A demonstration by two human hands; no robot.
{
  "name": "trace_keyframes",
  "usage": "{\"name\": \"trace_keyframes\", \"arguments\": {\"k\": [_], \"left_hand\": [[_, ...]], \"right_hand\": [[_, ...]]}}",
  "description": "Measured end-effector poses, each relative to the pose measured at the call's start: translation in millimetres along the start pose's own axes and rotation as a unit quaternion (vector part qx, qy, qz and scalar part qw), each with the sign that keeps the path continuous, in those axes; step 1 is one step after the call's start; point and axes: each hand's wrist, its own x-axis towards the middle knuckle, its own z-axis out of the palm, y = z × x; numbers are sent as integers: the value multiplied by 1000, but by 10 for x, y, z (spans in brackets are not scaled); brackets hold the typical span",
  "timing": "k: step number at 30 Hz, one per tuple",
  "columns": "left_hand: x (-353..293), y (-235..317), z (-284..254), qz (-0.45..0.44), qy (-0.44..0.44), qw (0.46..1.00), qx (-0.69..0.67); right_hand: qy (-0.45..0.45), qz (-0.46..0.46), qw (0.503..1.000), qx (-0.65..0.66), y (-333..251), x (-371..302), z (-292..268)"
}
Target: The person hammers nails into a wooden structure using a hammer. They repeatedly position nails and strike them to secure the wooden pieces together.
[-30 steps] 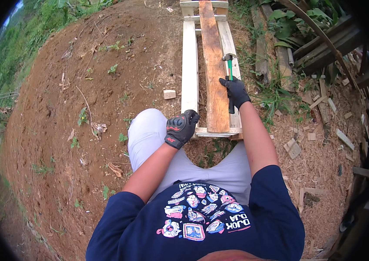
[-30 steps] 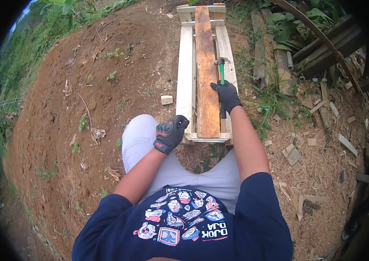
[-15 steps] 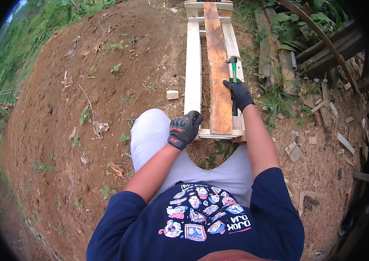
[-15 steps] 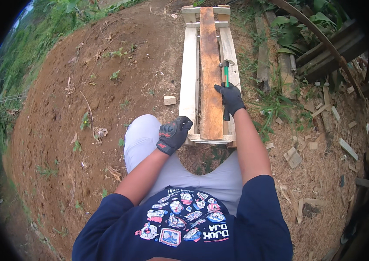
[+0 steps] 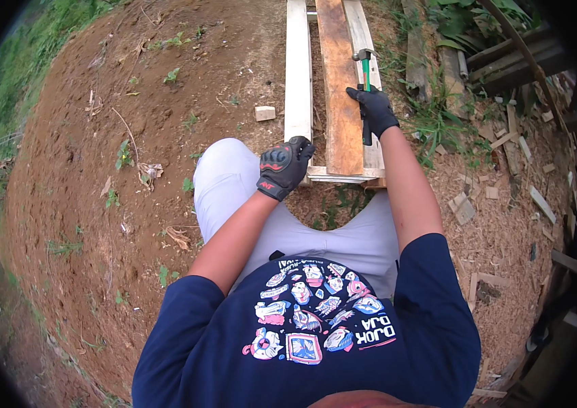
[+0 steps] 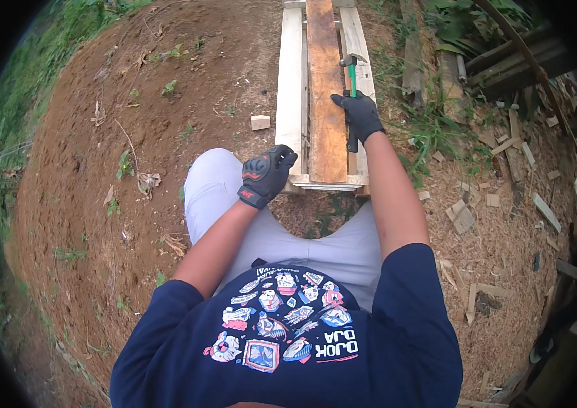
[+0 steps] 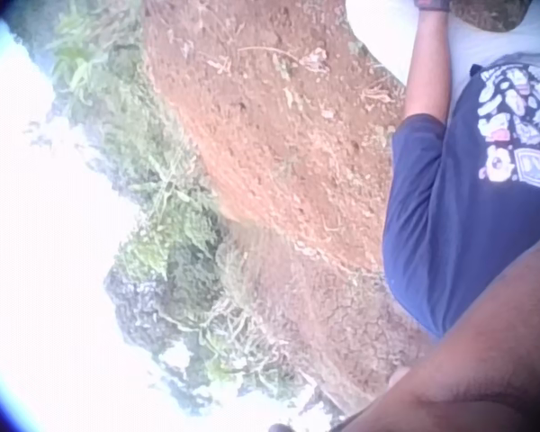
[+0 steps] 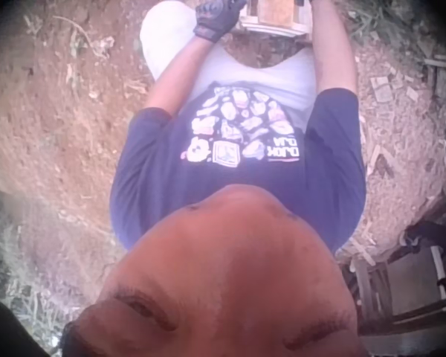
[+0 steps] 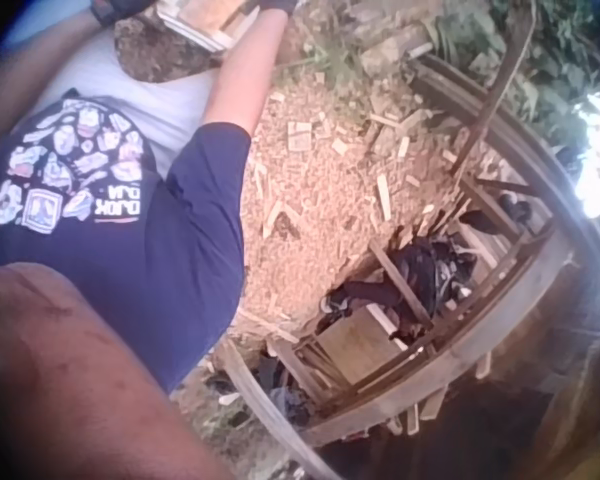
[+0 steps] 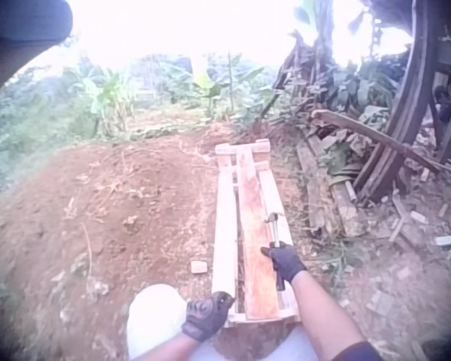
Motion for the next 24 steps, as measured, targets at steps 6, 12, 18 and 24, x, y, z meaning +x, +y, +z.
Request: {"name": "trace_keyframes", "arguments": {"k": [6,12,18,24], "left_hand": [[0,-31,-2,6,-10,1000,0],[-11,-71,-24,-18,-39,999,12],[-6,-65,-48,-5,-42,999,9],[3,-46,-67,-19,-64,998,5]], "right_hand": [[-2,-10,1000,29,32,0,34],[6,-5,1000,7,-8,-53,106],[10,4,1000,3,9,-60,102],[35,-11,999,25,54,-19,123]]}}
